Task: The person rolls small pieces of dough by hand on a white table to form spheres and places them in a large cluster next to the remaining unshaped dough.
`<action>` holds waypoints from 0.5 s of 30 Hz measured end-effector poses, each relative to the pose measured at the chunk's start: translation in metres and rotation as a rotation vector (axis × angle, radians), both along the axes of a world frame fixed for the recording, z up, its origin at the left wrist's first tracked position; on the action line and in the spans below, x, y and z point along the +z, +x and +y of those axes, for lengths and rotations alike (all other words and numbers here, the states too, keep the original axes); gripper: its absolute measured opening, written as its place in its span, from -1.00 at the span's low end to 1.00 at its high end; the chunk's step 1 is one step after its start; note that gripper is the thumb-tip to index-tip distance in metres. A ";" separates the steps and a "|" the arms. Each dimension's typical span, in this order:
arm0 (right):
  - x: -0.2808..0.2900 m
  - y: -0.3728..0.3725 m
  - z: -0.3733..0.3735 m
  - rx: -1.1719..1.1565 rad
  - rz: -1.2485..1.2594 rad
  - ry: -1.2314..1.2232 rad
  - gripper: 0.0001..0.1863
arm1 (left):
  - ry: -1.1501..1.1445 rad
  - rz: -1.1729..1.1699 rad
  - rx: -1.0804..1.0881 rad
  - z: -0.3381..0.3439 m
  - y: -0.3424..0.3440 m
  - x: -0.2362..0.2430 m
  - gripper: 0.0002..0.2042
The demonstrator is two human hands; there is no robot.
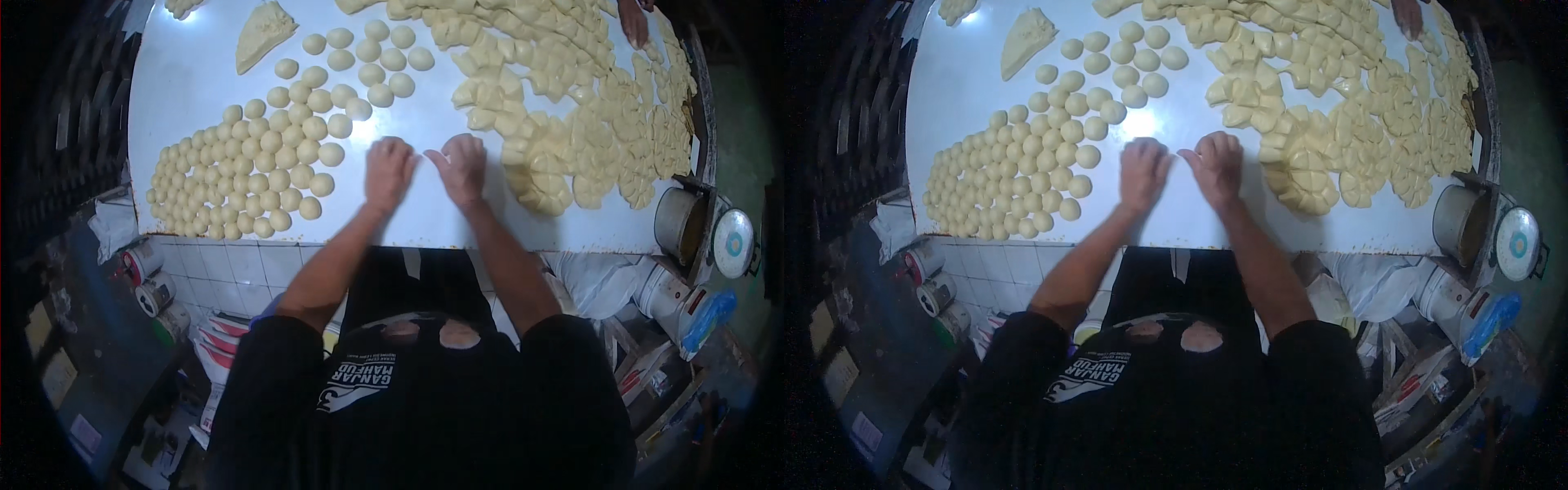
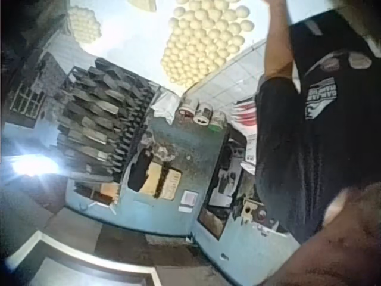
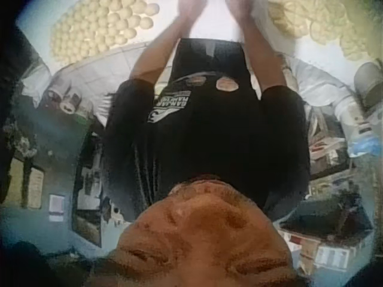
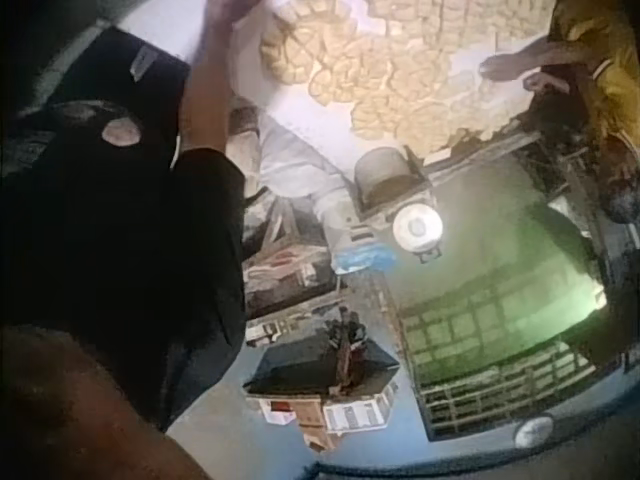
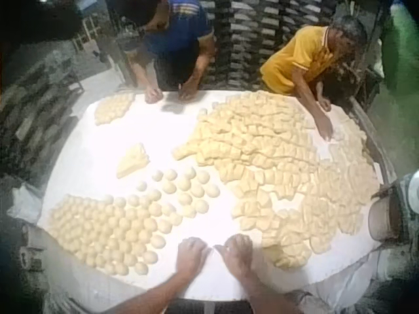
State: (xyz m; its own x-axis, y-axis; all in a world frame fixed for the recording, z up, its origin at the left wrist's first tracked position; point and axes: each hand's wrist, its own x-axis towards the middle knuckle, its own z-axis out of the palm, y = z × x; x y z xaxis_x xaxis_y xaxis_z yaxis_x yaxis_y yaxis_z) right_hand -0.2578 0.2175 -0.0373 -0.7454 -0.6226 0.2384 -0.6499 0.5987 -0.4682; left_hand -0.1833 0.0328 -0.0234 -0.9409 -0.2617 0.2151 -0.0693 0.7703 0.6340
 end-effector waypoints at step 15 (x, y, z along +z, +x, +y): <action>0.003 0.007 0.055 0.268 0.035 -0.087 -0.66 | -0.074 0.025 -0.167 -0.025 0.090 -0.018 -0.77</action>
State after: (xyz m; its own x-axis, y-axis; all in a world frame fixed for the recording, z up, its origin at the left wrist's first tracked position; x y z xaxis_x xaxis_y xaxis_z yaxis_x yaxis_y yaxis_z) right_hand -0.2505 0.2728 -0.0343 -0.5474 -0.7722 0.3226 -0.7963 0.3620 -0.4847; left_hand -0.0929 0.0076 -0.0411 -0.9640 -0.0853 0.2518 0.0781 0.8145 0.5748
